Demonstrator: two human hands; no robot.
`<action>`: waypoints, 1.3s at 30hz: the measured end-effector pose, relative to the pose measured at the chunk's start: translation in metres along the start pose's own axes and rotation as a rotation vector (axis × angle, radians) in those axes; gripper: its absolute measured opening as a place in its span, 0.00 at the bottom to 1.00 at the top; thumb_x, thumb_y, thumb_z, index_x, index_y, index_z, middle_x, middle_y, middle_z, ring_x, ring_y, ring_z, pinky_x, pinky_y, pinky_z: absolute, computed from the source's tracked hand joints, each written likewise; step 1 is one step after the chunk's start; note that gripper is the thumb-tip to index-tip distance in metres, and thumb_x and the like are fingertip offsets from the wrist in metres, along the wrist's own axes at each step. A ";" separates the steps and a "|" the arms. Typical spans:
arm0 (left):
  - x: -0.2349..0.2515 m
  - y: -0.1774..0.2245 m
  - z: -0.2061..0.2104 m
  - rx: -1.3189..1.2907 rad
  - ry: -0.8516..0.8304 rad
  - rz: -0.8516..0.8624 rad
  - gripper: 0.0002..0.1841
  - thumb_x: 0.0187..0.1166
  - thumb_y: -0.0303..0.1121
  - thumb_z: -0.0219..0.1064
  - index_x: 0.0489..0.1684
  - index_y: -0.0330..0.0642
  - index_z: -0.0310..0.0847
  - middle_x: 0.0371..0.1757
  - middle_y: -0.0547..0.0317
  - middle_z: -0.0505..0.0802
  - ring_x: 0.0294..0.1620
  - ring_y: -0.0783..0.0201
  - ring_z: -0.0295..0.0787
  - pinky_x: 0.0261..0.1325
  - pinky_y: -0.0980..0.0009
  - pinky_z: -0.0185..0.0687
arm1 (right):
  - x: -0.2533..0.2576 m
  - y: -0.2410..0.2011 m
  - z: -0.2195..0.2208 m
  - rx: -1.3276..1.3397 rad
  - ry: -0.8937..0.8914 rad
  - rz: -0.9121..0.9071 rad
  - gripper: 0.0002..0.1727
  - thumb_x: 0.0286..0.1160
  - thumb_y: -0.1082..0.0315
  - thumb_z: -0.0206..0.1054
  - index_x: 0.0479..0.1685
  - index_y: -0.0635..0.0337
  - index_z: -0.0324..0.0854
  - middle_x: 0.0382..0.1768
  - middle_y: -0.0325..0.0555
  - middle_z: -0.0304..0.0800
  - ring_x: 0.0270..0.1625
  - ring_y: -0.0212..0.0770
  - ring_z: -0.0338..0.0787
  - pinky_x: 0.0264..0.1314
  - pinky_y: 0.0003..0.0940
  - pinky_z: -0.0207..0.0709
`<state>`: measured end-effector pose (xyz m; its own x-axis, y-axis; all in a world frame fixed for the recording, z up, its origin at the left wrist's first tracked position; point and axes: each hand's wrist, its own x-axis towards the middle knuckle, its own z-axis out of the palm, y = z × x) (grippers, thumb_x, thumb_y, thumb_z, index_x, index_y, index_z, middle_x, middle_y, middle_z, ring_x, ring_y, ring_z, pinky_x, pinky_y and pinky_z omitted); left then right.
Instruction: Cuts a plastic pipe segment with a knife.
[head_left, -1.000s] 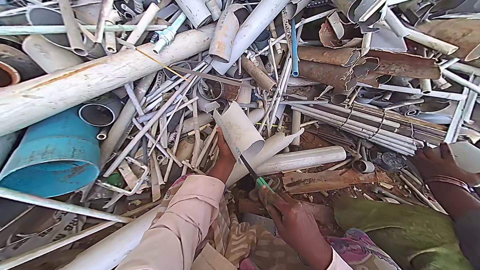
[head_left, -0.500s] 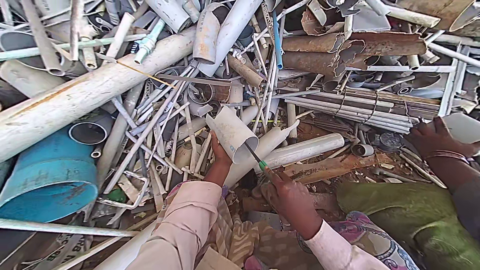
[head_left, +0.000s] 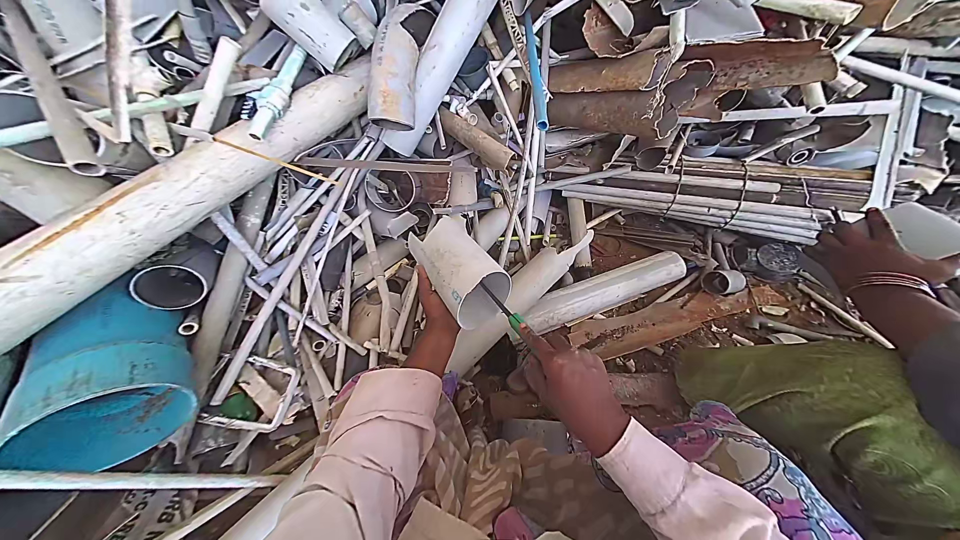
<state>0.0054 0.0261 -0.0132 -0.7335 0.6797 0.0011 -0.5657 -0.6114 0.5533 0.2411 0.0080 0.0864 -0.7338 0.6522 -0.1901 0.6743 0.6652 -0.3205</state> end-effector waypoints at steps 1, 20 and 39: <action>0.001 0.000 -0.001 -0.004 -0.022 0.009 0.34 0.92 0.57 0.23 0.73 0.51 0.71 0.56 0.58 0.92 0.59 0.64 0.90 0.62 0.57 0.87 | 0.001 -0.001 -0.002 0.008 -0.014 0.000 0.28 0.91 0.62 0.52 0.90 0.46 0.68 0.59 0.63 0.90 0.53 0.63 0.93 0.52 0.58 0.84; 0.001 0.001 -0.004 0.076 -0.035 0.014 0.34 0.92 0.57 0.21 0.73 0.49 0.68 0.57 0.59 0.91 0.59 0.65 0.89 0.62 0.60 0.86 | 0.009 -0.005 -0.023 0.203 -0.069 -0.067 0.25 0.91 0.61 0.58 0.86 0.49 0.74 0.64 0.62 0.90 0.66 0.61 0.89 0.69 0.58 0.77; 0.001 0.006 -0.005 0.050 -0.008 0.050 0.33 0.92 0.56 0.22 0.73 0.49 0.69 0.56 0.59 0.91 0.59 0.65 0.89 0.62 0.60 0.86 | 0.017 -0.011 -0.017 0.146 0.071 -0.019 0.25 0.91 0.62 0.57 0.83 0.56 0.75 0.64 0.64 0.88 0.59 0.63 0.92 0.60 0.57 0.82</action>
<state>-0.0011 0.0211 -0.0140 -0.7572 0.6522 0.0357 -0.5090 -0.6234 0.5935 0.2228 0.0179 0.1027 -0.7353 0.6674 -0.1178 0.6372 0.6215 -0.4557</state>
